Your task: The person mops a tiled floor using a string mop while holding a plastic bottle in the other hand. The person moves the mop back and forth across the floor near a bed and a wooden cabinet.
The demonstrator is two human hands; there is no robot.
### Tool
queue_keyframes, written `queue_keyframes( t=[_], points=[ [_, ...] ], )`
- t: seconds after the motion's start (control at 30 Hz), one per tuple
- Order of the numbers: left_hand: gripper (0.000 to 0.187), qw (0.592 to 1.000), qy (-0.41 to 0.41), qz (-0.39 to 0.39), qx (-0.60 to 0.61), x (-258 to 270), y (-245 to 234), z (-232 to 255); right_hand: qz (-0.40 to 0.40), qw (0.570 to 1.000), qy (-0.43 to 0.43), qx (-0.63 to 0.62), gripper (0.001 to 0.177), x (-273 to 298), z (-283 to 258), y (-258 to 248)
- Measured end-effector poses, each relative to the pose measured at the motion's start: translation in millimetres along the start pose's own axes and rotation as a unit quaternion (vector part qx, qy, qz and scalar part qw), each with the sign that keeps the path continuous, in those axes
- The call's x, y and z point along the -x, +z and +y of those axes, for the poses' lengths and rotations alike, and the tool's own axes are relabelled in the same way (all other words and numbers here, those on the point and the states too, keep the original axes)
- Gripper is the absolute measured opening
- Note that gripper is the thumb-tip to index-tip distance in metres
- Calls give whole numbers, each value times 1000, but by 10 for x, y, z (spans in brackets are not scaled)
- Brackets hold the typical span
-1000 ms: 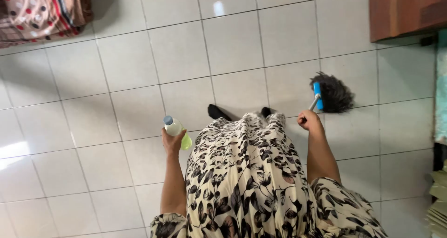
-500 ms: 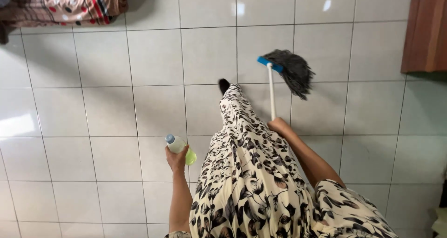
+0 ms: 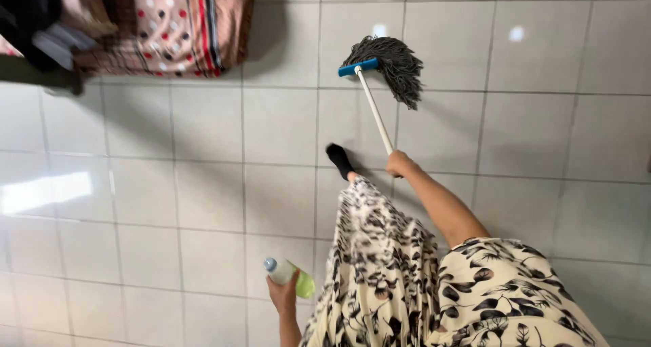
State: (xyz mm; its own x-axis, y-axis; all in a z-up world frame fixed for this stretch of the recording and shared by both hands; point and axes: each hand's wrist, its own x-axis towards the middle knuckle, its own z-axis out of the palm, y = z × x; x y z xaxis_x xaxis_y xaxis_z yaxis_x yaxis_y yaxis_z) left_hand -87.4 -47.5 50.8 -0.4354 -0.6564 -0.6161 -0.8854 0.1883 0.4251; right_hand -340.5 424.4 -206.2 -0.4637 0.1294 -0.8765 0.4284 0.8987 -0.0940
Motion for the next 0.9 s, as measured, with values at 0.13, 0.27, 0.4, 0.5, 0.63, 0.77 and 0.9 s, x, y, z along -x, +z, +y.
queue_keyframes(
  t=[0.13, 0.27, 0.4, 0.5, 0.63, 0.77, 0.9],
  points=[
    [93, 998, -14, 9, 62, -251, -200, 637, -22, 980, -100, 173, 43, -882, -774, -998],
    [79, 995, -8, 16, 96, -700, -260, 1078, -16, 999, -4, -52, 50, -915, -1910, -2114],
    [91, 994, -50, 31, 97, -900, -282, 1524, -6, 997, -41, 66, 51, -1437, -2759, -2484],
    [86, 990, -67, 29, 123, -913, -312, 1785, -13, 999, -11, 27, 59, -1377, -3383, -2690],
    [81, 991, -54, 17, 123, -1018, -324, 1785, -4, 996, -14, 86, 62, -1785, -3743, -2356],
    [89, 992, -59, -6, 113, -1088, -411, 1729, -13, 992, -34, 122, 50, -1477, -3512, -2013],
    [89, 997, -68, 1, 41, -1213, -514, 1551, -59, 994, -12, 91, 61, -981, -2899, -1226]
  ],
)
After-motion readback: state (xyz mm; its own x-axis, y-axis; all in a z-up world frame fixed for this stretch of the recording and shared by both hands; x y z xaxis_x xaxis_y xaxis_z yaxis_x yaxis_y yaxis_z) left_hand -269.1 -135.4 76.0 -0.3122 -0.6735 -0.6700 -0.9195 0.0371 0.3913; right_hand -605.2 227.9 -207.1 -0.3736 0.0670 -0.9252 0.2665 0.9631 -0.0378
